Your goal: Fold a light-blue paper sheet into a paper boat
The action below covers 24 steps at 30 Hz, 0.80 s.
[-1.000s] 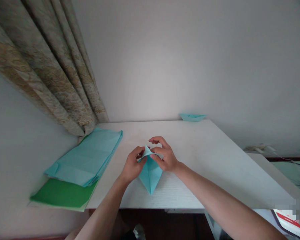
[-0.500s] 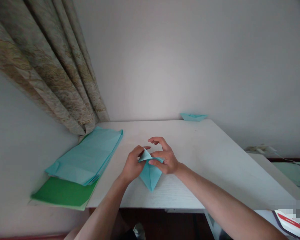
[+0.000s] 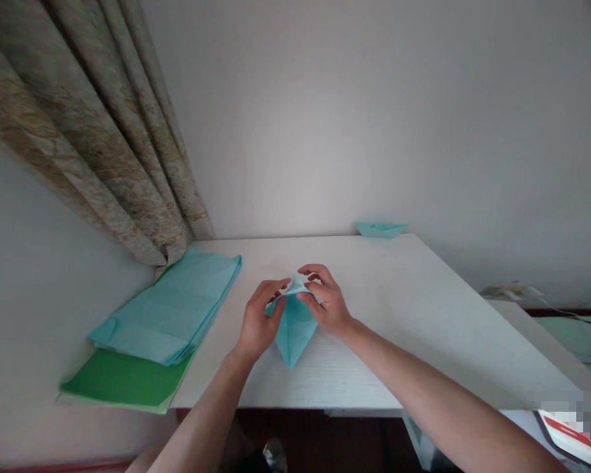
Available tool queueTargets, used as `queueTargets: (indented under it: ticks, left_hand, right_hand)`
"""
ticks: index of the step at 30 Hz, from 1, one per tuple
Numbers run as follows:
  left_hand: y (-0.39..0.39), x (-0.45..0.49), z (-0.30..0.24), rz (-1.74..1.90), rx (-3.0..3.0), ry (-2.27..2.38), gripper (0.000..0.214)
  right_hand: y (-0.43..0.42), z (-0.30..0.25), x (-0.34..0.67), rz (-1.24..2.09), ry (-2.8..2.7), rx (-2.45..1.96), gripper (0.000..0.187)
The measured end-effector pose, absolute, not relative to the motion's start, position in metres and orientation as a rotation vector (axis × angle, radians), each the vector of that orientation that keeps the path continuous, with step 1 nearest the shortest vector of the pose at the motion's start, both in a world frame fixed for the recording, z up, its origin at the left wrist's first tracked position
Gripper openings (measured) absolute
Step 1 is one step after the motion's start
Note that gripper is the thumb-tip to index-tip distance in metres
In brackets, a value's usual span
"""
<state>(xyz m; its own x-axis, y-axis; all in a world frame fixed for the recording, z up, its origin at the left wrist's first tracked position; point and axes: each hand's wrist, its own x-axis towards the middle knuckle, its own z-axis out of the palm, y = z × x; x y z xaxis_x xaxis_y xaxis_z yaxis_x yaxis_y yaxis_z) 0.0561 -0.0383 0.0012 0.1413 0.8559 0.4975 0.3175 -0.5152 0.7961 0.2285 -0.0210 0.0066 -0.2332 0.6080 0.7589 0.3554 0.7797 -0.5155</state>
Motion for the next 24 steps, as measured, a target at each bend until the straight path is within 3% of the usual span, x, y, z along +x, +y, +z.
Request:
queueTargets:
  ticks: [12, 24]
  left_hand:
    - [-0.0432, 0.0560, 0.0065, 1.497, 1.998, 1.205, 0.022]
    - [-0.0472, 0.0566, 0.0048, 1.546, 2.054, 1.164, 0.024]
  right_hand:
    - [-0.0203, 0.0063, 0.2277, 0.179, -1.786, -0.794, 0.009]
    - [-0.0227, 0.0084, 0.2285, 0.084, -1.763, -0.814, 0.015]
